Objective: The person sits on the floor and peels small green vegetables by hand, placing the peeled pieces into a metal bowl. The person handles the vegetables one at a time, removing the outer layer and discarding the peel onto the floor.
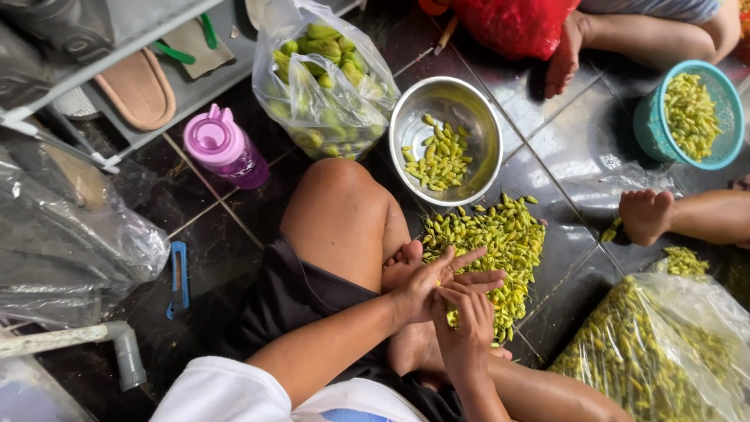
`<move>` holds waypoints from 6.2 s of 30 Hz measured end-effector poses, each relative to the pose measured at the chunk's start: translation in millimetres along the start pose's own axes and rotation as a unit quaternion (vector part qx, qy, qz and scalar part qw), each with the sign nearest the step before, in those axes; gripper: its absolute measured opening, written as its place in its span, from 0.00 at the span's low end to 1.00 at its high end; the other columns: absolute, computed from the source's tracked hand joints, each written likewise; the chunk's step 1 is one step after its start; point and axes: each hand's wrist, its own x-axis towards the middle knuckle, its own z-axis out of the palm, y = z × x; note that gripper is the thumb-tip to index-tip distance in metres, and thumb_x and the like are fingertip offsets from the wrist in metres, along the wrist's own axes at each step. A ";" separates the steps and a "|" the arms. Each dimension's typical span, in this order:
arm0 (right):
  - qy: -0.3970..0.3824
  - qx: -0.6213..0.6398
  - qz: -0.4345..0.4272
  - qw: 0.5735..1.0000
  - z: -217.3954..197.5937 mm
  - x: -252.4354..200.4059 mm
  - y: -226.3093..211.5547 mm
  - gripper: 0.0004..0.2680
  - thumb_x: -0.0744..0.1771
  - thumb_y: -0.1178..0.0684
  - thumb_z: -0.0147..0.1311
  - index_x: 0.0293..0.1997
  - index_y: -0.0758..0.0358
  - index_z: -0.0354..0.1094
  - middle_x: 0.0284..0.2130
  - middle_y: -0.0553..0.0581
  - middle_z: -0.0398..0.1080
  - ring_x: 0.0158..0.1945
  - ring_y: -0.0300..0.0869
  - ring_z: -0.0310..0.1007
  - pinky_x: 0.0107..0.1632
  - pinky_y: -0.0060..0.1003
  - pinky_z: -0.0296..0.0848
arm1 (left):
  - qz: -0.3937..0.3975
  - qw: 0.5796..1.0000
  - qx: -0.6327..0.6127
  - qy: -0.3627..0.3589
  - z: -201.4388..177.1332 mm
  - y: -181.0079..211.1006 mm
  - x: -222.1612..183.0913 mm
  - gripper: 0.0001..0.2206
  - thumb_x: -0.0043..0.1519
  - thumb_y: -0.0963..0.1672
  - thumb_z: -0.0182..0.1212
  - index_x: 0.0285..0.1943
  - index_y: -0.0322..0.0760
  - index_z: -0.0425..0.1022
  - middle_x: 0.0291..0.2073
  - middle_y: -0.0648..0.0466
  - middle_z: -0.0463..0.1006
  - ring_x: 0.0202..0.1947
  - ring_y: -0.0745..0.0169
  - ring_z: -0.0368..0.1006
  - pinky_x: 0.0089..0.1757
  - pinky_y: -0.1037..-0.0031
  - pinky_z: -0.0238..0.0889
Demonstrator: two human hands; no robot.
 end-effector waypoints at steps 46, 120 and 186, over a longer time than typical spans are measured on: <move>-0.232 0.083 0.242 0.938 -32.9 64.1 60.3 0.10 0.63 0.59 0.65 0.48 0.53 0.77 0.33 0.55 0.80 0.37 0.49 0.84 0.40 0.40 0.82 | 0.007 0.963 0.115 0.244 -75.2 -14.4 4.7 0.34 0.72 0.60 0.34 0.80 0.62 0.18 0.62 0.41 0.73 0.67 0.45 0.66 0.67 0.48 0.11; 0.039 0.042 0.074 0.996 12.9 -32.9 0.5 0.06 0.67 0.63 0.60 0.45 0.58 0.78 0.39 0.55 0.71 0.45 0.46 0.69 0.51 0.40 0.66 | 0.000 0.970 0.102 0.221 10.5 -6.4 -7.8 0.26 0.74 0.54 0.33 0.71 0.35 0.64 0.51 0.33 0.77 0.55 0.38 0.74 0.53 0.58 0.70; -0.079 0.032 0.105 0.991 -13.5 -6.2 3.2 0.04 0.65 0.57 0.62 0.40 0.51 0.74 0.37 0.46 0.75 0.45 0.44 0.72 0.48 0.36 0.59 | -0.007 0.979 0.123 0.163 24.8 -17.2 -9.5 0.28 0.76 0.52 0.34 0.80 0.32 0.43 0.71 0.29 0.54 0.70 0.33 0.54 0.65 0.59 0.57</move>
